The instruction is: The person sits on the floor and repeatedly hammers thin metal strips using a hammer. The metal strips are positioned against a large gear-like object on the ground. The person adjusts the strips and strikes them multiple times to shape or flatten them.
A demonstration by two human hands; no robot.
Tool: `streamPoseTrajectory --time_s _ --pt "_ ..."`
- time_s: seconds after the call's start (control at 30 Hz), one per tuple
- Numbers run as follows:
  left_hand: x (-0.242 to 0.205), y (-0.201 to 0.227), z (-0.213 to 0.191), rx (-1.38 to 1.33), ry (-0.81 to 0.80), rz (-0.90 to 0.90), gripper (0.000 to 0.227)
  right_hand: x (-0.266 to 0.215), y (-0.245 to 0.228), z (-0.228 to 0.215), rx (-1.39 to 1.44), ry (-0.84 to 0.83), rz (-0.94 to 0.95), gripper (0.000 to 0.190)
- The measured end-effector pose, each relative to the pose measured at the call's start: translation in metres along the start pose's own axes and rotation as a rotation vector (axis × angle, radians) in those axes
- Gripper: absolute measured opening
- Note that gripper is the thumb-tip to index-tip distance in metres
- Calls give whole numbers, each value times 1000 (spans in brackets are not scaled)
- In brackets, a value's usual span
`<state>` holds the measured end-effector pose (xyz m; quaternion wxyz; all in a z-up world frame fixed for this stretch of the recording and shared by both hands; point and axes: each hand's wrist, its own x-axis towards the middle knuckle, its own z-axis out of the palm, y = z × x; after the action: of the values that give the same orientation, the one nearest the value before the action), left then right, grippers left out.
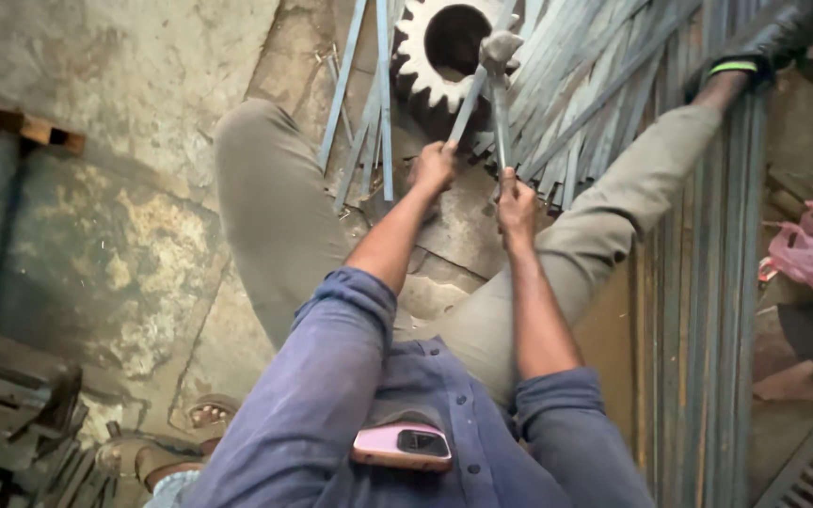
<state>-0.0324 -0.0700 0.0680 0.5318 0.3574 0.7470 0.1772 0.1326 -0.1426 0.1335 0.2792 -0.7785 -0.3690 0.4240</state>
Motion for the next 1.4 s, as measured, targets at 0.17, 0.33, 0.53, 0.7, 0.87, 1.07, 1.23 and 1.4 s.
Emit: streamPoseTrajectory --time_s 0.17,0.33,0.53,0.7,0.87,1.07,1.23,1.4 --pt "-38 -37 -6 51 -19 14 48 -2 -5 -19 166 17 -107 64" --pt "-76 -86 -1 60 -132 -58 51 12 -7 -28 224 68 -390 70" --pt "-86 -144 19 -106 -112 14 52 25 -8 -15 -48 62 -40 71" --pt "-103 -161 14 -66 -171 -40 58 10 -29 -26 213 30 -44 67" --pt "-145 -131 -10 40 -364 -210 74 21 -54 -42 319 70 -299 68" --pt "-174 -88 -35 300 -397 -268 77 49 -41 -30 -70 64 -15 62" --pt "-164 -99 -29 299 -409 -259 81 56 8 -7 281 -124 37 46" --pt "-131 -112 -13 -66 -176 1 68 13 48 -5 627 -259 348 46"
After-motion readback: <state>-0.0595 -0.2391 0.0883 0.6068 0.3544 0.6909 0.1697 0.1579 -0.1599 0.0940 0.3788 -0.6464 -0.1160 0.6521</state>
